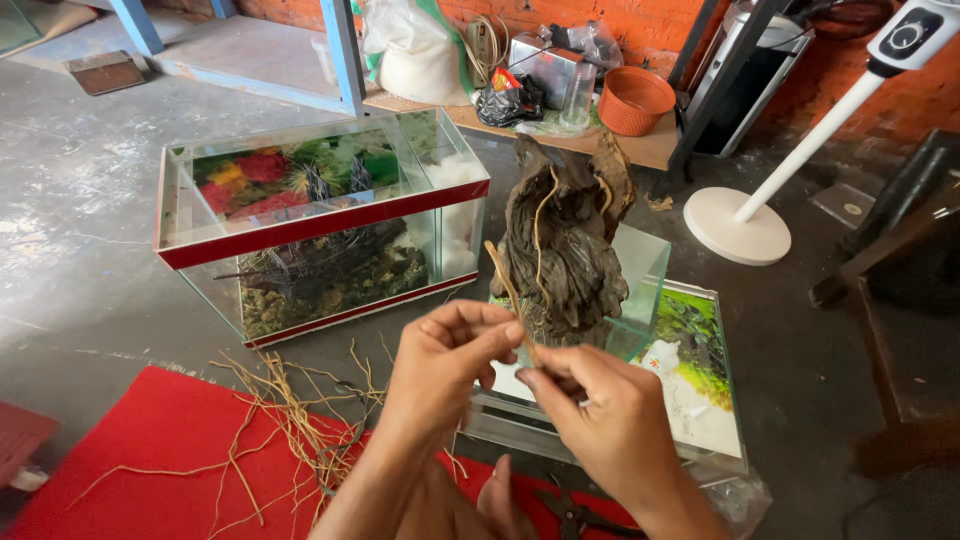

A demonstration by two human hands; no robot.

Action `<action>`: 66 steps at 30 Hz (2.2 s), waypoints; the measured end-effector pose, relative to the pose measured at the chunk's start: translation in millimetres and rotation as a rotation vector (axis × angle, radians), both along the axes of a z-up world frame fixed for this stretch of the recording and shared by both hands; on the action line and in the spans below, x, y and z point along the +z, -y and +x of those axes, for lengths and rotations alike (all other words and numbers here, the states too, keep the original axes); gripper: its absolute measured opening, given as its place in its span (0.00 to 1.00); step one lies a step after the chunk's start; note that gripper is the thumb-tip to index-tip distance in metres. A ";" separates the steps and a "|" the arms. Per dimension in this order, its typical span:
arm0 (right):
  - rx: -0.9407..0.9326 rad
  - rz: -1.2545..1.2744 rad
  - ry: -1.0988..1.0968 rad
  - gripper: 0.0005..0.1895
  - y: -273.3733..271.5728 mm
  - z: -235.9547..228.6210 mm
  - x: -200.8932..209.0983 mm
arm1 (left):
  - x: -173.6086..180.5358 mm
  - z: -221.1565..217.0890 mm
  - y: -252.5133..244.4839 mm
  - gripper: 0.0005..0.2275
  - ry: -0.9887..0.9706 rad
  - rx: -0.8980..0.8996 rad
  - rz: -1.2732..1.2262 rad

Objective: The person sits on a red mat and arranges thin, light-colored twigs onto a large piece of dark driftwood placed inside a glass tank. They use a small bottle to apply adhesive to the twigs and the driftwood, then carefully position and press the twigs into place to create a decorative arrangement.

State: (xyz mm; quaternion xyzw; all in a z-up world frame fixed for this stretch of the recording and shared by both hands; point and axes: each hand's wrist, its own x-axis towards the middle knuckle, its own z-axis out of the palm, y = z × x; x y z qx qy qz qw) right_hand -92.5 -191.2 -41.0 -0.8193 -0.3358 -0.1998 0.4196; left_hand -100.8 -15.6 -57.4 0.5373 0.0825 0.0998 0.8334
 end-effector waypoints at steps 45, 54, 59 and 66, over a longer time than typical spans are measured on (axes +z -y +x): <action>-0.296 0.017 -0.422 0.08 51.0 -24.6 -132.7 | 11.8 92.1 -30.6 0.07 -0.078 0.048 0.098; -0.230 -0.024 -0.360 0.07 60.0 -24.4 -142.5 | -2.6 104.7 -32.5 0.07 -0.044 0.028 0.030; -0.265 -0.004 -0.443 0.08 56.8 -28.3 -136.5 | -2.2 100.6 -33.2 0.07 -0.040 0.002 0.031; -0.232 0.028 0.110 0.03 22.6 -10.6 -56.3 | -16.6 109.8 -34.5 0.07 -0.048 -0.015 -0.067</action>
